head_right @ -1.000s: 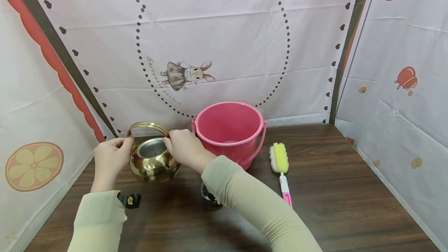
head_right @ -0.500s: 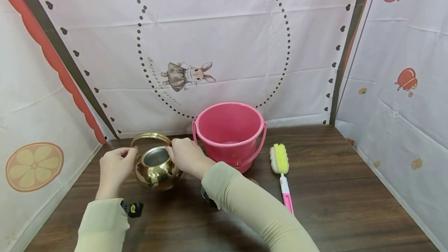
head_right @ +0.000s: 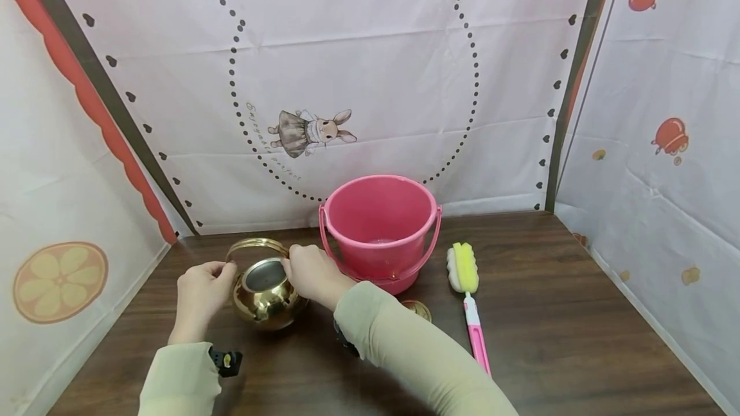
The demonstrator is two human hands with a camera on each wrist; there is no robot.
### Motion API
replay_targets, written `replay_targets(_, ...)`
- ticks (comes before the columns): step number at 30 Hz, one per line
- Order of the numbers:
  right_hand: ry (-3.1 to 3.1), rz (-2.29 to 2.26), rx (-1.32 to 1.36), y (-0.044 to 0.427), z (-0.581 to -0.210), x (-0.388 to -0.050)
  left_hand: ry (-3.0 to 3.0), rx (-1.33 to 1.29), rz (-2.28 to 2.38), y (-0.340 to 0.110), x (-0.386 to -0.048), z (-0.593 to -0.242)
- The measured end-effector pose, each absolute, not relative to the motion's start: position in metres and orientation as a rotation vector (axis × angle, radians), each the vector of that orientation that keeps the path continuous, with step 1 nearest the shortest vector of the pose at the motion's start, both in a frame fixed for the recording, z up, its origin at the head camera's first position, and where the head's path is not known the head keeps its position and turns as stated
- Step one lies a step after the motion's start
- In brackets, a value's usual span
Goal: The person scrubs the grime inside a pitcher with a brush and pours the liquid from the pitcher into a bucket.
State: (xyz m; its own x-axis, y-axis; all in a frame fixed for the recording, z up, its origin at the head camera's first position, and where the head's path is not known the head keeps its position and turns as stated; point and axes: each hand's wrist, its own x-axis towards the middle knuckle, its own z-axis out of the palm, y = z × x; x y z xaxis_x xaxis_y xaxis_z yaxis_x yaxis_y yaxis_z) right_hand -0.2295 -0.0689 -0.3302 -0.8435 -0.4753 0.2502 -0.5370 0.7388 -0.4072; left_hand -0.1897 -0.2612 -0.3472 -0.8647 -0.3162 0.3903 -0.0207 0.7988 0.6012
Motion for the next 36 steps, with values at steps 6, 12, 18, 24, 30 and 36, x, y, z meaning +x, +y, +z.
replay_targets(6,-2.835,0.755,0.800,-0.070,-0.340,-0.231,-2.514,0.290,-0.849,-0.261,-0.192,-0.358)
replay_targets(12,-2.835,0.775,0.789,-0.070,-0.346,-0.232,-2.501,0.281,-0.842,-0.261,-0.191,-0.364)
replay_targets(18,-2.824,0.801,0.788,-0.072,-0.347,-0.228,-2.462,0.271,-0.842,-0.262,-0.187,-0.365)
replay_targets(24,-2.837,0.825,0.769,-0.071,-0.346,-0.228,-2.422,0.273,-0.839,-0.259,-0.185,-0.365)
replay_targets(30,-2.806,0.881,0.788,-0.060,-0.342,-0.223,-2.350,0.294,-0.806,-0.248,-0.178,-0.365)
replay_targets(36,-2.700,0.825,0.787,-0.033,-0.336,-0.200,-2.182,0.150,-0.635,-0.222,-0.159,-0.359)
